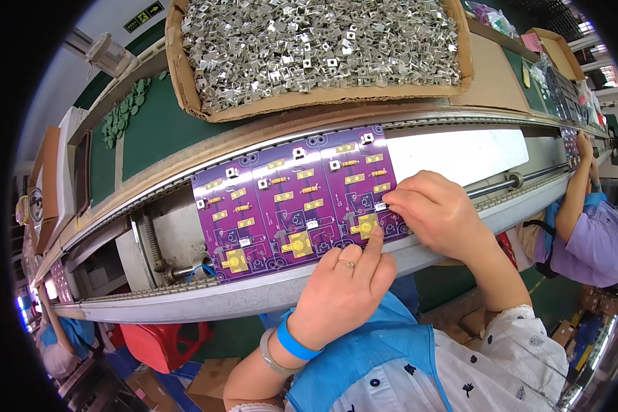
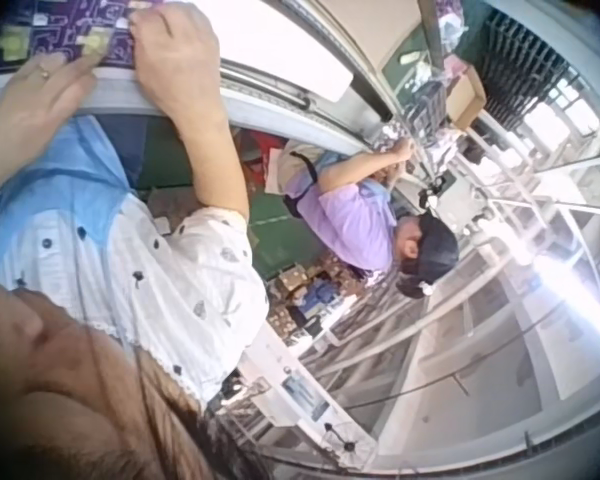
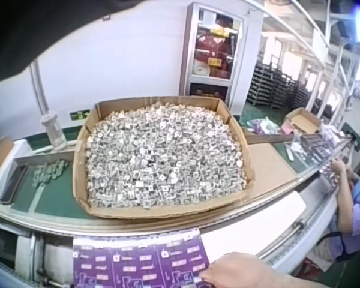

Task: The person picks small electronic components from a cardboard box and places them onto designated spots on a purple circuit board. The person repeats this process, handling components one by one and occasionally adjusting the board's position on the workbench.

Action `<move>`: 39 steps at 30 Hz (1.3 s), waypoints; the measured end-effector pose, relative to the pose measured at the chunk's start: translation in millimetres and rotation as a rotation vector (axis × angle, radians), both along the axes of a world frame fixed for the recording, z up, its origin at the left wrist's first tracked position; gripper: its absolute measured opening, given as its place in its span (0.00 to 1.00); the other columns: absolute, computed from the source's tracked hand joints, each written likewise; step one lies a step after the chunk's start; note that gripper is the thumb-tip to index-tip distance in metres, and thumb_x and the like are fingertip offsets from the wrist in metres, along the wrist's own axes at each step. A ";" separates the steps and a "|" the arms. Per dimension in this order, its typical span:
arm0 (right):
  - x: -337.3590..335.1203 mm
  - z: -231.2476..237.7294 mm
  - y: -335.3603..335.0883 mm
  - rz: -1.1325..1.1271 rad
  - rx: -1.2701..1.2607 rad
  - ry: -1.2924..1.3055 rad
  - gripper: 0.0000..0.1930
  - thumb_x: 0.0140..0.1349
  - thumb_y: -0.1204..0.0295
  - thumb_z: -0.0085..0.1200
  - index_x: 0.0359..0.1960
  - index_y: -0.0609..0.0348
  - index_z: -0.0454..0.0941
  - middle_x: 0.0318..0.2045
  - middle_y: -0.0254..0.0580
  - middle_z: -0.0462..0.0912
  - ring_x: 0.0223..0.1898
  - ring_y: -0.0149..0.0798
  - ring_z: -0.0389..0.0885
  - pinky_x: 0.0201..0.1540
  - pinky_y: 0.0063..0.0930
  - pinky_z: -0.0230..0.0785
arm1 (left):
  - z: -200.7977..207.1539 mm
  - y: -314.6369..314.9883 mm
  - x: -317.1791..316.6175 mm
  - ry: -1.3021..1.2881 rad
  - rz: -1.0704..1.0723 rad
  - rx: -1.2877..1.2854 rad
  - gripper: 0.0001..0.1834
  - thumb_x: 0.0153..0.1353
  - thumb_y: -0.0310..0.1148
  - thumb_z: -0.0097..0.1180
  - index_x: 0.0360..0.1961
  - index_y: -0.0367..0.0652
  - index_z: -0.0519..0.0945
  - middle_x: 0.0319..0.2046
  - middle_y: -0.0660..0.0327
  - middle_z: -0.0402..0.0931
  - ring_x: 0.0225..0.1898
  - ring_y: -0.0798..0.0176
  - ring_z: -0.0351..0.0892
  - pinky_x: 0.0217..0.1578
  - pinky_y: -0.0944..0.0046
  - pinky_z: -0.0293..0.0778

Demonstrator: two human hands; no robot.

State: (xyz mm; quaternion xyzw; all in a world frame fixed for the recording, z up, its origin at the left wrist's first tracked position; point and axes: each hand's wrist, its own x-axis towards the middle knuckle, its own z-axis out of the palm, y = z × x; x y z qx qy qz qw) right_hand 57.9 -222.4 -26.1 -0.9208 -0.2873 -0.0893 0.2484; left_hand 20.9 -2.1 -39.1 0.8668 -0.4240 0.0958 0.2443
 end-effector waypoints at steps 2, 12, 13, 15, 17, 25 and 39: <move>-0.2 0.2 -1.3 0.005 -0.003 0.017 0.12 0.50 0.79 0.63 0.39 0.60 0.83 0.36 0.42 0.82 0.39 0.46 0.83 0.42 0.37 0.78 | -0.7 -0.4 -0.3 0.023 0.006 -0.021 0.11 0.52 0.28 0.59 0.39 0.41 0.78 0.54 0.52 0.80 0.32 0.62 0.73 0.34 0.63 0.73; -26.5 37.7 20.4 0.190 0.470 0.426 0.19 0.50 0.71 0.74 0.45 0.59 0.85 0.42 0.44 0.83 0.44 0.44 0.81 0.46 0.34 0.74 | 20.4 16.3 -24.3 0.795 0.104 -0.799 0.15 0.63 0.20 0.59 0.51 0.40 0.84 0.34 0.55 0.83 0.31 0.59 0.80 0.33 0.64 0.76; -33.2 36.3 27.2 0.183 0.569 0.497 0.18 0.52 0.72 0.73 0.44 0.60 0.85 0.42 0.43 0.84 0.44 0.43 0.82 0.46 0.34 0.75 | 21.8 16.3 -28.5 0.858 0.110 -0.863 0.14 0.65 0.22 0.59 0.51 0.41 0.84 0.32 0.55 0.83 0.32 0.57 0.82 0.34 0.64 0.77; -42.1 29.1 37.3 0.161 0.742 0.634 0.14 0.54 0.74 0.72 0.43 0.62 0.86 0.42 0.43 0.84 0.44 0.41 0.83 0.46 0.33 0.76 | 20.3 18.0 -34.7 0.815 0.102 -0.896 0.13 0.67 0.20 0.55 0.52 0.38 0.83 0.32 0.57 0.83 0.30 0.65 0.78 0.32 0.66 0.73; -44.7 23.0 44.2 0.128 0.890 0.765 0.11 0.57 0.76 0.70 0.42 0.63 0.86 0.43 0.42 0.85 0.44 0.40 0.84 0.46 0.32 0.76 | 17.0 20.2 -36.9 0.770 0.119 -0.911 0.13 0.69 0.20 0.54 0.52 0.37 0.82 0.32 0.58 0.82 0.29 0.69 0.75 0.31 0.68 0.72; -10.8 38.1 54.6 -0.055 0.458 0.366 0.09 0.58 0.80 0.64 0.42 0.64 0.85 0.36 0.45 0.85 0.38 0.40 0.85 0.40 0.31 0.77 | 12.3 46.0 -20.5 0.367 0.334 -0.457 0.17 0.58 0.30 0.67 0.49 0.45 0.85 0.27 0.65 0.73 0.29 0.62 0.74 0.32 0.65 0.73; 7.9 18.7 74.5 0.072 -0.104 0.115 0.12 0.52 0.76 0.59 0.40 0.62 0.82 0.35 0.42 0.79 0.38 0.46 0.82 0.37 0.38 0.77 | -4.1 50.4 -6.2 0.043 0.312 -0.057 0.27 0.52 0.50 0.67 0.48 0.43 0.87 0.30 0.64 0.66 0.32 0.61 0.68 0.33 0.61 0.70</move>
